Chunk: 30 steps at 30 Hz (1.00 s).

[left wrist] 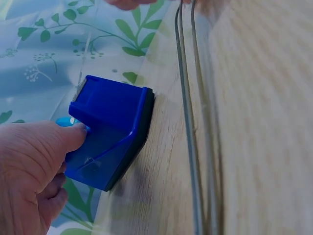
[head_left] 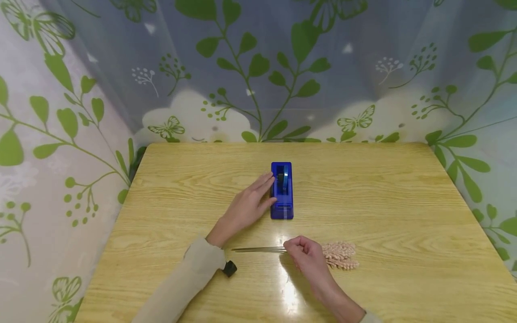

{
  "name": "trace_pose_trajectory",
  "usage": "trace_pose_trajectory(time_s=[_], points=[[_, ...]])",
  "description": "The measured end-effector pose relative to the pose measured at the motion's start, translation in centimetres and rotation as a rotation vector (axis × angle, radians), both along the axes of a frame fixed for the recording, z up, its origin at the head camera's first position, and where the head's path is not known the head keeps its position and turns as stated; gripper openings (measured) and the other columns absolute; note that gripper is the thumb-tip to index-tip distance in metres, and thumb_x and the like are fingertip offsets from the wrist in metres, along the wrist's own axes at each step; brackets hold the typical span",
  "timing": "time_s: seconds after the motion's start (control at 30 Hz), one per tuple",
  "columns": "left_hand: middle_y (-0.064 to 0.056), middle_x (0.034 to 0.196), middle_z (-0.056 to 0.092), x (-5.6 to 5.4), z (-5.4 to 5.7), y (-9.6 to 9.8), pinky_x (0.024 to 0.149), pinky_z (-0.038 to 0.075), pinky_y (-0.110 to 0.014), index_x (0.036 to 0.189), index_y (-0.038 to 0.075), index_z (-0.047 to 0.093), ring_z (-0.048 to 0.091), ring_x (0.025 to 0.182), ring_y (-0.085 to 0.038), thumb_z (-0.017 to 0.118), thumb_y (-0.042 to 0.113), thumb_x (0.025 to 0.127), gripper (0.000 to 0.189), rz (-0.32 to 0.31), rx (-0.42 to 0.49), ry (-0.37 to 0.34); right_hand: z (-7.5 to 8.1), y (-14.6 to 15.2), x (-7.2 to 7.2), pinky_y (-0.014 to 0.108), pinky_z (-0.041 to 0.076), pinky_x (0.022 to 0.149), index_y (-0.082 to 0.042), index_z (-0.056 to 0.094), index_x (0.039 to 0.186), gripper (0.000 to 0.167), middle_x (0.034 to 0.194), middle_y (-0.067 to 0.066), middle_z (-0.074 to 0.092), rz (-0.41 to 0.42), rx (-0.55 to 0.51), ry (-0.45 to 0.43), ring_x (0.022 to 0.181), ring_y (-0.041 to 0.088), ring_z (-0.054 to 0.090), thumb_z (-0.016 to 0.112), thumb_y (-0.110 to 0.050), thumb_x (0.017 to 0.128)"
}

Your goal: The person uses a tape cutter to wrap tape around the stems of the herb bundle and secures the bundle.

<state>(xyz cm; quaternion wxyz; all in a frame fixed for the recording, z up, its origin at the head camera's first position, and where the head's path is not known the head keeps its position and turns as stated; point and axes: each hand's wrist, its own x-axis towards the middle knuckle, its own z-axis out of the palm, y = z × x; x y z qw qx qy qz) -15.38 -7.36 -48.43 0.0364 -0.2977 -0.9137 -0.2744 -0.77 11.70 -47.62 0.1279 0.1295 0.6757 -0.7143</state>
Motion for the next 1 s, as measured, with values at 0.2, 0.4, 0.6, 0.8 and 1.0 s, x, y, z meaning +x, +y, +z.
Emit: trace_pose_trajectory(time_s=[0.2, 0.4, 0.6, 0.8, 1.0], points=[[-0.014, 0.156, 0.051, 1.9, 0.6, -0.8, 0.113, 0.047, -0.043, 0.152, 0.003, 0.051, 0.052, 0.142, -0.031, 0.064, 0.027, 0.106, 0.054, 0.060, 0.033, 0.008, -0.1, -0.2, 0.0, 0.020, 0.030, 0.051, 0.007, 0.066, 0.098, 0.020, 0.062, -0.007, 0.043, -0.010, -0.006, -0.008, 0.055, 0.008, 0.037, 0.070, -0.012, 0.096], [-0.008, 0.116, 0.071, 4.5, 1.3, -1.7, 0.077, 0.059, -0.030, 0.129, 0.005, 0.071, 0.068, 0.095, -0.019, 0.069, 0.025, 0.103, 0.033, 0.097, 0.027, 0.004, -0.1, -0.2, 0.0, 0.020, 0.032, 0.051, 0.006, 0.067, 0.100, 0.020, 0.064, -0.006, 0.045, -0.009, 0.007, -0.014, 0.056, 0.008, 0.039, 0.070, -0.013, 0.096], [-0.001, 0.103, 0.071, 7.2, 1.3, -2.2, 0.076, 0.057, -0.025, 0.121, 0.006, 0.076, 0.063, 0.086, -0.011, 0.074, 0.024, 0.100, 0.029, -0.046, -0.027, -0.146, 0.0, -0.2, 0.0, 0.021, 0.032, 0.052, 0.007, 0.066, 0.100, 0.019, 0.064, -0.007, 0.046, -0.012, 0.012, -0.014, 0.056, 0.008, 0.040, 0.069, -0.011, 0.096], [-0.001, 0.106, 0.068, 8.8, 1.1, -2.6, 0.078, 0.054, -0.023, 0.129, 0.004, 0.072, 0.057, 0.085, -0.008, 0.081, 0.033, 0.092, 0.048, -0.127, -0.078, -0.247, 0.0, -0.2, -0.1, 0.020, 0.033, 0.052, 0.006, 0.067, 0.100, 0.020, 0.064, -0.007, 0.045, -0.005, 0.020, -0.014, 0.057, 0.007, 0.039, 0.069, -0.013, 0.096], [-0.001, 0.104, 0.065, 9.5, 0.3, -2.5, 0.079, 0.052, -0.023, 0.129, 0.003, 0.072, 0.054, 0.088, -0.011, 0.085, 0.036, 0.087, 0.055, -0.161, -0.129, -0.191, -0.2, -0.1, -0.1, 0.020, 0.031, 0.050, 0.007, 0.066, 0.098, 0.019, 0.063, -0.007, 0.044, -0.009, 0.012, -0.010, 0.055, 0.007, 0.038, 0.069, -0.012, 0.096]])
